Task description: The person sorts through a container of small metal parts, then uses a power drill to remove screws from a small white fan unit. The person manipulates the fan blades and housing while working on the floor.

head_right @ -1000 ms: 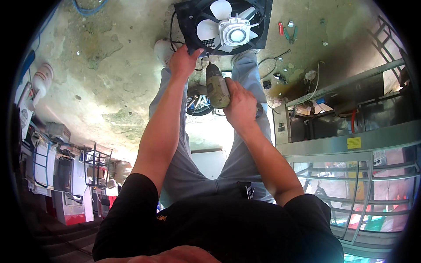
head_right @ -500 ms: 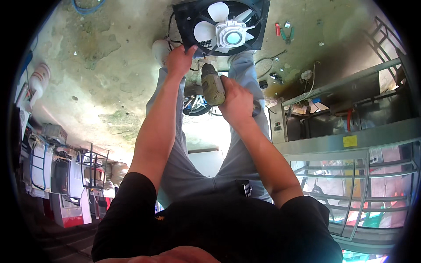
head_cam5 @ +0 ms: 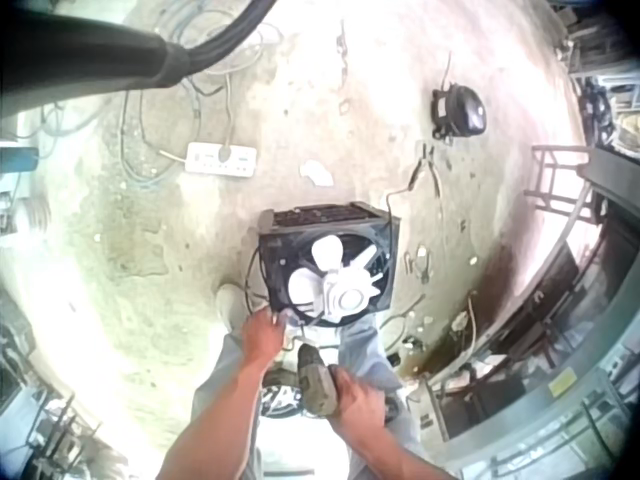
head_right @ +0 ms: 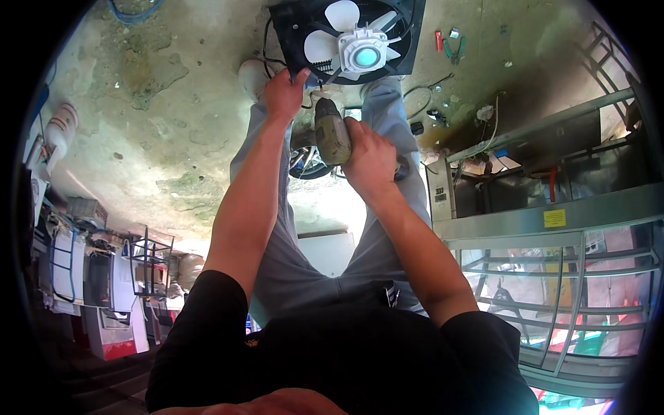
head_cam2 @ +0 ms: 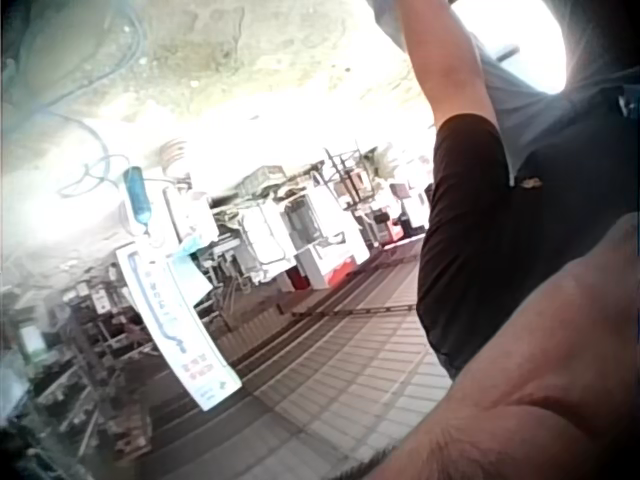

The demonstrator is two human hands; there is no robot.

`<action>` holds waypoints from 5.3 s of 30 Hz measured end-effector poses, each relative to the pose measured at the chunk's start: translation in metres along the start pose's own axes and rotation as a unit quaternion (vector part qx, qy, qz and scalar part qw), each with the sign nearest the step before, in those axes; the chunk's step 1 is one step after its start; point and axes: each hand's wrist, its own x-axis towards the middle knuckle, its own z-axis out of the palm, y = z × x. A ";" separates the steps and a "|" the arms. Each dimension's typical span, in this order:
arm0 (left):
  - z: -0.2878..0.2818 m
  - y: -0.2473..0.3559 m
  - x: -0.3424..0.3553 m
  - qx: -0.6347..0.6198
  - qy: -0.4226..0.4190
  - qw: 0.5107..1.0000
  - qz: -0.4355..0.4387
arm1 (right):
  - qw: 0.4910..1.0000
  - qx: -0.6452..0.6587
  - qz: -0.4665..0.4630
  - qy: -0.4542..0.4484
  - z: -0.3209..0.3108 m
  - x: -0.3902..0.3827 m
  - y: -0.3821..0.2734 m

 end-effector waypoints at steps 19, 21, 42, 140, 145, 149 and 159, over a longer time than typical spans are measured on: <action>0.011 -0.013 0.002 0.004 0.021 1.000 0.002 | 1.000 0.020 0.021 -0.010 -0.003 0.003 -0.003; 0.009 -0.009 0.000 -0.016 0.027 0.999 0.018 | 0.999 0.015 0.034 -0.017 -0.003 0.002 -0.004; 0.003 -0.002 0.000 -0.018 0.021 0.999 0.021 | 0.999 0.018 0.023 0.018 0.004 -0.001 -0.001; 0.087 0.065 -0.027 -0.546 -0.081 0.763 -0.337 | 0.719 0.614 0.309 0.100 -0.016 -0.069 0.165; 0.080 0.086 -0.037 -0.509 -0.098 0.776 -0.358 | 0.750 0.587 0.285 0.103 -0.028 -0.065 0.167; 0.081 0.088 -0.029 -0.492 -0.074 0.758 -0.421 | 0.765 0.563 0.297 0.099 -0.028 -0.064 0.169; 0.091 0.103 -0.053 -0.437 -0.067 0.816 -0.373 | 0.740 0.602 0.280 0.112 -0.052 -0.068 0.182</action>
